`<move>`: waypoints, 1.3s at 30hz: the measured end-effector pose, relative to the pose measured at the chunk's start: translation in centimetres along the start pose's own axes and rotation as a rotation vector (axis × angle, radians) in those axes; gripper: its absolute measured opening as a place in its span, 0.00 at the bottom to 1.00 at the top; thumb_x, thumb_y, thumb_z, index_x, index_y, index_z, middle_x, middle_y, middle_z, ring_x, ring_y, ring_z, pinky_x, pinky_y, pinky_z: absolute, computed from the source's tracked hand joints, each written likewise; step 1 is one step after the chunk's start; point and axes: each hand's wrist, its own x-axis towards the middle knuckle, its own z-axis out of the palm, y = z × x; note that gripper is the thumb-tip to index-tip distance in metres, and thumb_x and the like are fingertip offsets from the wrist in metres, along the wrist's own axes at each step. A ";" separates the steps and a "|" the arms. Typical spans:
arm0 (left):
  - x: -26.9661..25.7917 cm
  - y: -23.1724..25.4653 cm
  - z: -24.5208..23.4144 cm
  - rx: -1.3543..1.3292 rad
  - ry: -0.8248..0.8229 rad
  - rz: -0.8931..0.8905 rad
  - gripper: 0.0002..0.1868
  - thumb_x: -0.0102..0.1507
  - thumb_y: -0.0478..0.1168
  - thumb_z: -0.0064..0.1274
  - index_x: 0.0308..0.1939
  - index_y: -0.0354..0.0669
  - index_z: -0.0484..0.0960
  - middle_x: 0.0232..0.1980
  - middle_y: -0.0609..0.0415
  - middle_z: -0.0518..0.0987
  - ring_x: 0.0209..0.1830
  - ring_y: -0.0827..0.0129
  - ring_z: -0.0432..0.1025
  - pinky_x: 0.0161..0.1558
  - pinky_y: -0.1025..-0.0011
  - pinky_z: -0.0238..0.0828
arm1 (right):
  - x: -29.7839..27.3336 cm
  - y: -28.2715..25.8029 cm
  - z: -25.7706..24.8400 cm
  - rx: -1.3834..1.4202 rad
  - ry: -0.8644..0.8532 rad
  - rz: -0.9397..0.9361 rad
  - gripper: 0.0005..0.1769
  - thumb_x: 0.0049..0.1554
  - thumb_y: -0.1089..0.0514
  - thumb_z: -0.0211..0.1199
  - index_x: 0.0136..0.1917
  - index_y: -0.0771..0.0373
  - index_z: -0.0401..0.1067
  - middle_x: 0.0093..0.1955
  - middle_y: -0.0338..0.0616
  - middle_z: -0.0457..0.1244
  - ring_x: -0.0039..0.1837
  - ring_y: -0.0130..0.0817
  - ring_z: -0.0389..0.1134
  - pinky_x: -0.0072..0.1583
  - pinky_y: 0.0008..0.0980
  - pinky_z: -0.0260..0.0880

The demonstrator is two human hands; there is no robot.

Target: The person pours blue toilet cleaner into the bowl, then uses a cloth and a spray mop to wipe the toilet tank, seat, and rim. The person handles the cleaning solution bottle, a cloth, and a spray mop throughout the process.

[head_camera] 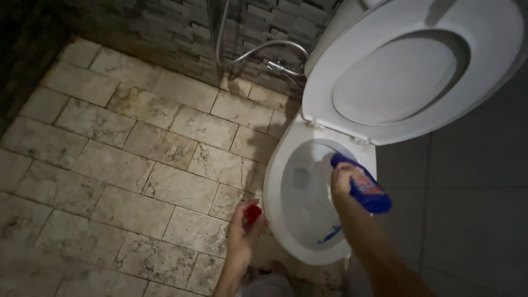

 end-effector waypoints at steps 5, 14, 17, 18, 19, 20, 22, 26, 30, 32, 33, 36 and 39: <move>0.9 -1.9 -0.4 -0.087 -0.088 0.072 0.22 0.65 0.37 0.53 0.64 0.42 0.72 0.47 0.54 0.81 0.42 0.72 0.77 0.44 0.70 0.77 | 0.5 3.1 -0.8 0.497 0.213 -0.016 0.21 0.59 0.58 0.60 0.62 0.75 0.66 0.40 0.54 0.69 0.40 0.49 0.74 0.35 0.47 0.71; 0.8 -1.5 1.4 0.037 -0.101 -0.196 0.23 0.65 0.39 0.52 0.65 0.46 0.73 0.47 0.56 0.80 0.45 0.70 0.77 0.48 0.68 0.77 | -9.8 3.5 -9.6 1.277 -0.047 -0.027 0.30 0.54 0.48 0.63 0.67 0.59 0.62 0.47 0.54 0.69 0.45 0.52 0.74 0.46 0.50 0.74; 2.0 -1.3 1.1 0.039 -0.141 -0.117 0.23 0.65 0.39 0.53 0.65 0.45 0.73 0.48 0.55 0.80 0.46 0.69 0.77 0.50 0.69 0.76 | -14.1 4.8 -11.3 1.587 -0.109 0.058 0.33 0.52 0.43 0.68 0.65 0.59 0.65 0.48 0.55 0.71 0.48 0.51 0.74 0.52 0.46 0.73; 2.1 -1.7 1.1 0.062 -0.163 -0.085 0.23 0.66 0.38 0.53 0.65 0.45 0.73 0.48 0.54 0.81 0.46 0.68 0.77 0.50 0.69 0.76 | -15.7 5.2 -11.3 1.672 -0.161 0.085 0.33 0.52 0.42 0.69 0.64 0.59 0.66 0.48 0.55 0.72 0.49 0.50 0.75 0.53 0.45 0.72; 2.7 -2.1 1.4 0.065 -0.174 -0.056 0.23 0.65 0.38 0.53 0.65 0.45 0.73 0.49 0.52 0.81 0.46 0.67 0.77 0.50 0.68 0.76 | -16.5 5.8 -11.1 1.744 -0.106 0.130 0.33 0.51 0.42 0.69 0.64 0.59 0.66 0.49 0.54 0.72 0.49 0.50 0.75 0.53 0.44 0.73; 3.2 -2.3 1.7 0.069 -0.185 -0.026 0.23 0.65 0.37 0.53 0.65 0.44 0.73 0.49 0.51 0.80 0.46 0.66 0.76 0.50 0.68 0.75 | -17.1 6.2 -10.8 1.813 -0.049 0.177 0.33 0.50 0.42 0.69 0.63 0.59 0.66 0.50 0.54 0.72 0.49 0.49 0.75 0.52 0.44 0.74; 3.1 -2.6 2.5 0.061 -0.203 -0.021 0.23 0.64 0.36 0.54 0.65 0.44 0.73 0.50 0.50 0.80 0.47 0.65 0.76 0.50 0.67 0.75 | -18.9 7.2 -10.1 1.868 -0.006 0.267 0.34 0.50 0.41 0.70 0.63 0.59 0.67 0.51 0.53 0.72 0.50 0.48 0.75 0.51 0.44 0.74; 4.1 -0.9 5.1 0.057 -0.240 -0.008 0.24 0.63 0.34 0.54 0.64 0.44 0.71 0.52 0.52 0.78 0.49 0.65 0.78 0.51 0.66 0.75 | -19.6 7.5 -9.2 1.833 0.126 0.427 0.39 0.45 0.40 0.75 0.63 0.61 0.69 0.50 0.55 0.71 0.50 0.50 0.74 0.49 0.44 0.73; 3.5 2.1 7.6 0.117 -0.272 0.009 0.23 0.66 0.37 0.52 0.65 0.43 0.69 0.52 0.52 0.79 0.49 0.66 0.78 0.52 0.68 0.75 | -21.5 8.9 -8.8 1.832 0.187 0.549 0.45 0.43 0.38 0.78 0.65 0.66 0.68 0.49 0.56 0.71 0.48 0.50 0.74 0.48 0.42 0.74; 3.0 4.1 8.9 0.119 -0.271 0.015 0.23 0.66 0.38 0.53 0.65 0.43 0.69 0.50 0.49 0.79 0.46 0.65 0.77 0.50 0.68 0.74 | -22.6 10.7 -9.6 1.900 0.231 0.611 0.43 0.42 0.38 0.79 0.62 0.64 0.70 0.46 0.53 0.71 0.46 0.46 0.75 0.48 0.40 0.75; 2.6 5.1 9.6 0.114 -0.274 0.021 0.23 0.66 0.39 0.53 0.65 0.43 0.70 0.49 0.48 0.79 0.45 0.64 0.77 0.49 0.68 0.74 | -23.3 12.0 -9.9 1.928 0.258 0.643 0.42 0.41 0.38 0.79 0.61 0.63 0.72 0.45 0.51 0.72 0.45 0.45 0.75 0.48 0.39 0.75; 1.8 7.9 11.6 0.107 -0.251 0.039 0.23 0.64 0.38 0.55 0.61 0.45 0.64 0.52 0.51 0.80 0.44 0.66 0.77 0.45 0.67 0.71 | -25.2 16.0 -10.9 1.995 0.402 0.625 0.42 0.41 0.39 0.80 0.61 0.64 0.72 0.43 0.49 0.72 0.43 0.43 0.75 0.47 0.39 0.75; 1.3 11.1 13.4 0.069 -0.275 0.062 0.22 0.63 0.39 0.56 0.56 0.44 0.63 0.52 0.51 0.83 0.44 0.69 0.79 0.43 0.68 0.72 | -26.2 19.8 -11.8 1.964 0.478 0.676 0.45 0.39 0.41 0.82 0.61 0.67 0.69 0.45 0.52 0.71 0.45 0.44 0.75 0.47 0.41 0.75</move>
